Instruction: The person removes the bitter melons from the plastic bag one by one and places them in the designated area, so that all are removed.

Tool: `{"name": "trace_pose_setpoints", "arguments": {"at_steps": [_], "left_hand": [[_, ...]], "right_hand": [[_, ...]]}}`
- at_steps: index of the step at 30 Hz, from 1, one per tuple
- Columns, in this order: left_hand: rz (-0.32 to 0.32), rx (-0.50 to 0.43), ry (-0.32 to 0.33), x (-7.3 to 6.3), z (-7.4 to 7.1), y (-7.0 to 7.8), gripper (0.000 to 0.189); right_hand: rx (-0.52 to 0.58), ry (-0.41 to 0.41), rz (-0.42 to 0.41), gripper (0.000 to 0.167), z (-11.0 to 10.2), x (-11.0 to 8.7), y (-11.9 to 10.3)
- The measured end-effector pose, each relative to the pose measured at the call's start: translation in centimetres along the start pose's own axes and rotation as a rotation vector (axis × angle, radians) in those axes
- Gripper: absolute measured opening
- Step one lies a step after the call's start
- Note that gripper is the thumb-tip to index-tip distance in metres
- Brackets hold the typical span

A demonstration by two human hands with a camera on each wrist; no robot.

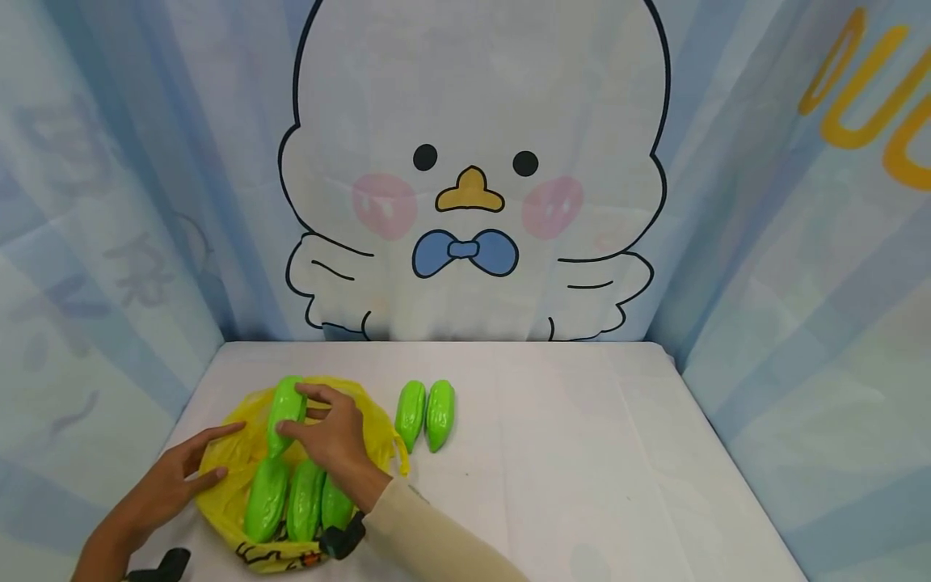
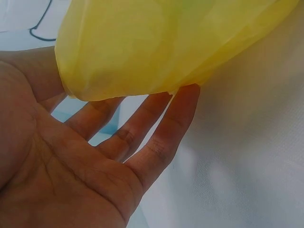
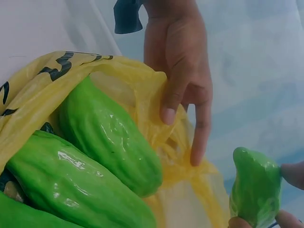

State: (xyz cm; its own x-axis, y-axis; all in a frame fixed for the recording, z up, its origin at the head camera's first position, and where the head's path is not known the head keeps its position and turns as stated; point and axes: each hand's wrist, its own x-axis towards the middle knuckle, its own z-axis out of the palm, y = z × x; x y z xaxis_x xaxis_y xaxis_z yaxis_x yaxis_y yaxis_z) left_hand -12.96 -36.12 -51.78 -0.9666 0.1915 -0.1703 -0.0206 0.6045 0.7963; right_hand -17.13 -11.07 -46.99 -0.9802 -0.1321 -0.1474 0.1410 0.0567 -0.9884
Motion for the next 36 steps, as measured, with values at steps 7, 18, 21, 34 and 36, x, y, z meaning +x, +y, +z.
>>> {"name": "trace_pose_setpoints", "arguments": {"at_steps": [7,18,21,34,36], "left_hand": [[0.015,-0.011,0.004,-0.1,-0.1,-0.3,0.061],[0.034,-0.029,0.011,-0.2,-0.1,-0.5,0.059],[0.006,-0.033,-0.003,-0.1,-0.1,-0.3,0.062],[-0.003,-0.018,-0.013,-0.1,-0.2,-0.1,0.063],[-0.001,-0.021,-0.014,-0.1,-0.2,-0.1,0.063]], "right_hand": [[0.005,-0.033,-0.051,0.048,-1.3,-0.6,-0.5],[0.017,-0.040,-0.126,0.050,-3.6,-0.3,0.0],[0.017,-0.036,-0.123,0.051,-3.9,-0.3,0.0],[0.090,-0.061,-0.147,0.051,-5.5,-0.9,-1.0],[0.105,-0.058,-0.151,0.051,-5.7,-0.8,-1.0]]}}
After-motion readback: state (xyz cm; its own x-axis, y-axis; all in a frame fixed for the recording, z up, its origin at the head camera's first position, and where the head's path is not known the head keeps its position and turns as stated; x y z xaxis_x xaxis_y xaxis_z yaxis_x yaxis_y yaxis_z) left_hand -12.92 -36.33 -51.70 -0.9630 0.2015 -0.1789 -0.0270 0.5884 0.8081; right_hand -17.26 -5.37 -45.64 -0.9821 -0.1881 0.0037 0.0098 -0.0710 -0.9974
